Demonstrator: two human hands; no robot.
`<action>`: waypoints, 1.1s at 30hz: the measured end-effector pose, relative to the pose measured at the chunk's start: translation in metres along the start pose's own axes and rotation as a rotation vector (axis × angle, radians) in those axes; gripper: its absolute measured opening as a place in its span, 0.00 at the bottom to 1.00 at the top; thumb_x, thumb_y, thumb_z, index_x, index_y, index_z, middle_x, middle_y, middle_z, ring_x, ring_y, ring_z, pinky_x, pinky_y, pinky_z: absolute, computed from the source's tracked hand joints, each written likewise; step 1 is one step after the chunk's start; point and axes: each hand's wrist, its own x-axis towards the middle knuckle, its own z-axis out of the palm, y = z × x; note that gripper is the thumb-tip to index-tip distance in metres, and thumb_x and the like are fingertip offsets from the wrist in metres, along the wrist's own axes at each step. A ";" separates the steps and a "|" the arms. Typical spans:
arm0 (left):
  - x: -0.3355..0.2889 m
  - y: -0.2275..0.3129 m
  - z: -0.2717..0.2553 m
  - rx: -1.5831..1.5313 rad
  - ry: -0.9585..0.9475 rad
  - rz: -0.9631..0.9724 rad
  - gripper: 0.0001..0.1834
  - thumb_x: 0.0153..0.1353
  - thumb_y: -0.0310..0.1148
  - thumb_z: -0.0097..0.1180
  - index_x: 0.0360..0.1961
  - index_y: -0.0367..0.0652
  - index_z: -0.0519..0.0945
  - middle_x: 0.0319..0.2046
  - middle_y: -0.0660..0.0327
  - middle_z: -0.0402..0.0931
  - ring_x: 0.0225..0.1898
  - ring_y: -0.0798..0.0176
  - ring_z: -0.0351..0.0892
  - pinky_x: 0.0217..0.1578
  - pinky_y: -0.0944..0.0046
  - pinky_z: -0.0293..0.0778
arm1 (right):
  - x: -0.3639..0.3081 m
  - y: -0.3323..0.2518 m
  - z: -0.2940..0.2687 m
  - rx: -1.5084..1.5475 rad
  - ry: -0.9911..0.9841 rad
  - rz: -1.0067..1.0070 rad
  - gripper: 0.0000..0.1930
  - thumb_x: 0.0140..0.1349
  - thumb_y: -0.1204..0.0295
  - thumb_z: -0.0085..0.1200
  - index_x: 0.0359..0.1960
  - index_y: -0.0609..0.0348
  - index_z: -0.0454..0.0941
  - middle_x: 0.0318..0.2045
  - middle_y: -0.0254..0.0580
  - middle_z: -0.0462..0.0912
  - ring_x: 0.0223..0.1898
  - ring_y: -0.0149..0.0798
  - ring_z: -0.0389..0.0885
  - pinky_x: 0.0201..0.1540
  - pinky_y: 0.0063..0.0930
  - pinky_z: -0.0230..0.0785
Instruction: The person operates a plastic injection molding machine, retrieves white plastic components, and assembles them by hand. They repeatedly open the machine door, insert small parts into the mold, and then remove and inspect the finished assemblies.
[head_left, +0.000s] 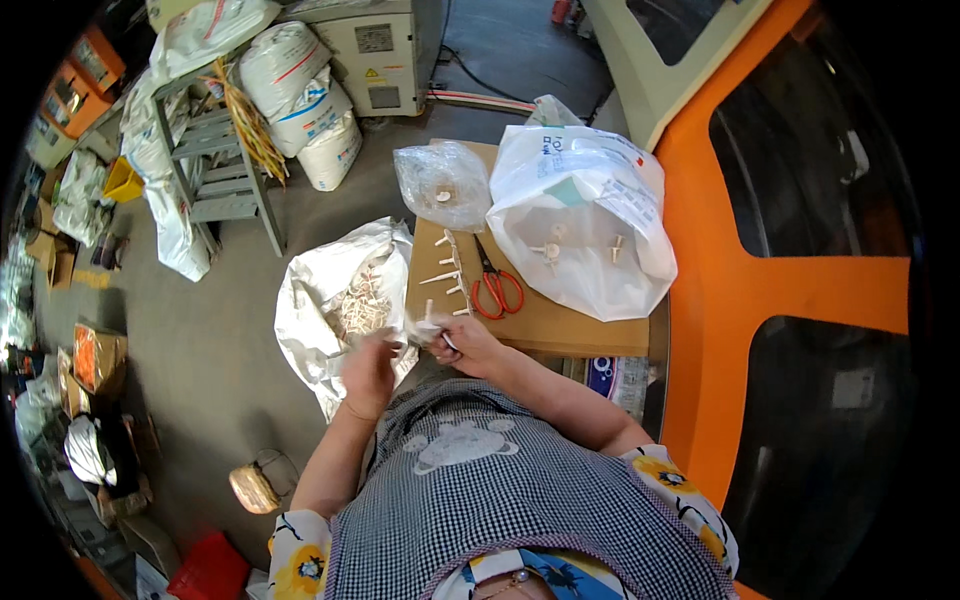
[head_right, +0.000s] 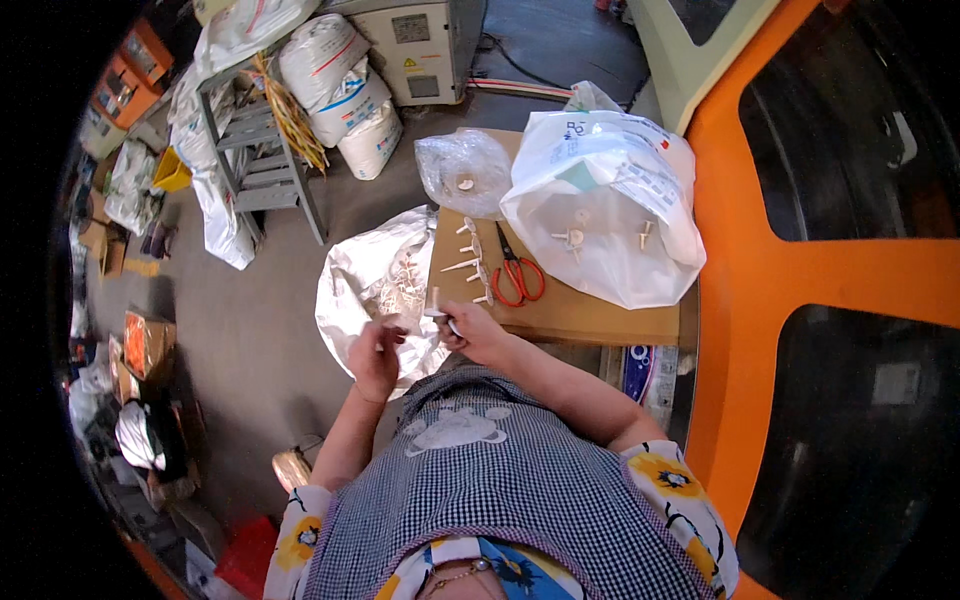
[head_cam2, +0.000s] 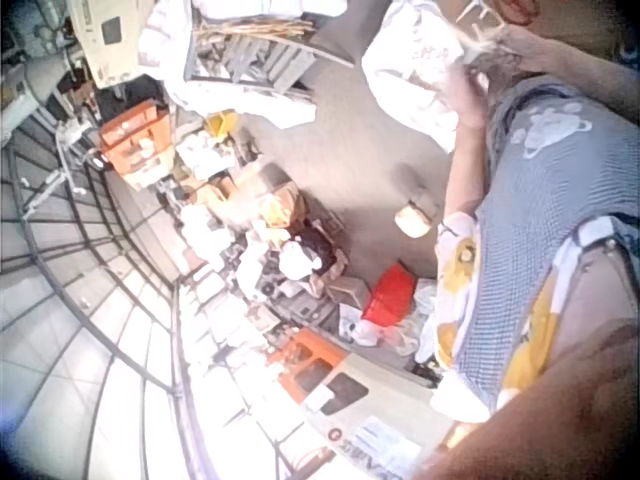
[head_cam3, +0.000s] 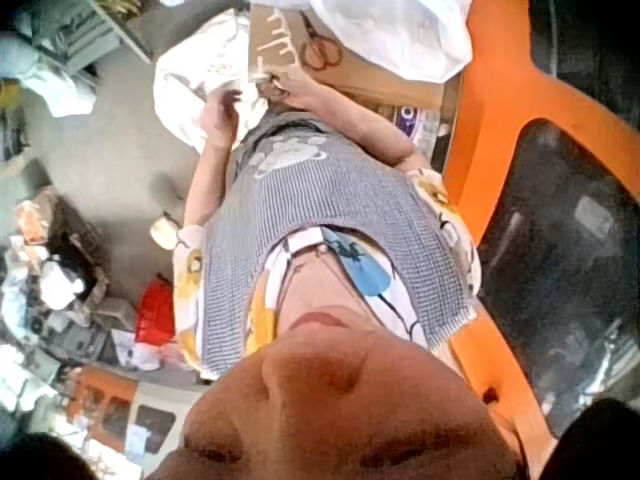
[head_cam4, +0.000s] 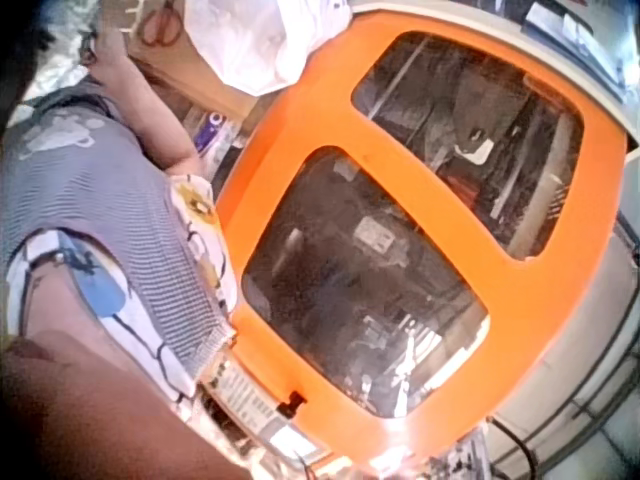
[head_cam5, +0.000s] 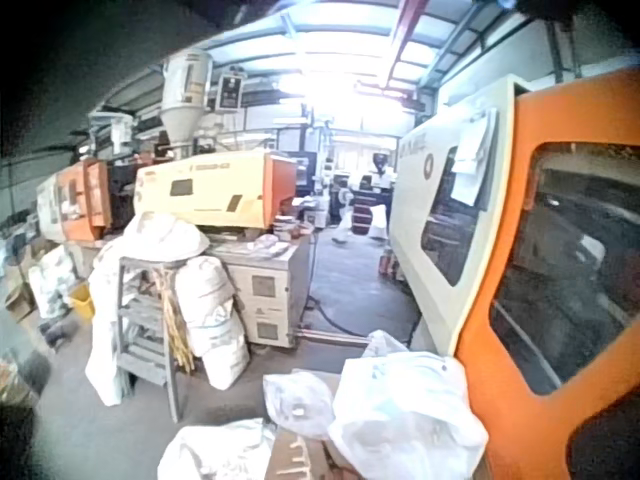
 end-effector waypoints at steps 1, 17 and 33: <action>-0.004 -0.017 0.001 -0.182 0.025 -0.284 0.04 0.59 0.22 0.49 0.34 0.34 0.75 0.23 0.57 0.78 0.20 0.67 0.78 0.21 0.69 0.72 | -0.005 -0.001 -0.010 -0.024 -0.002 -0.070 0.14 0.65 0.66 0.40 0.31 0.64 0.73 0.18 0.31 0.67 0.17 0.24 0.62 0.18 0.15 0.51; 0.040 -0.110 0.201 0.069 -0.698 -0.198 0.29 0.56 0.51 0.52 0.48 0.35 0.70 0.37 0.40 0.75 0.40 0.42 0.76 0.41 0.52 0.70 | -0.143 0.056 -0.080 0.494 0.267 -0.764 0.23 0.67 0.52 0.33 0.41 0.58 0.72 0.30 0.40 0.77 0.26 0.31 0.75 0.20 0.15 0.63; -0.051 0.138 0.195 -0.444 -1.309 0.437 0.10 0.58 0.32 0.48 0.37 0.37 0.73 0.29 0.59 0.74 0.24 0.67 0.70 0.23 0.68 0.69 | -0.266 0.430 -0.087 1.837 0.975 -1.944 0.09 0.66 0.76 0.35 0.44 0.69 0.58 0.40 0.51 0.66 0.44 0.59 0.73 0.46 0.48 0.75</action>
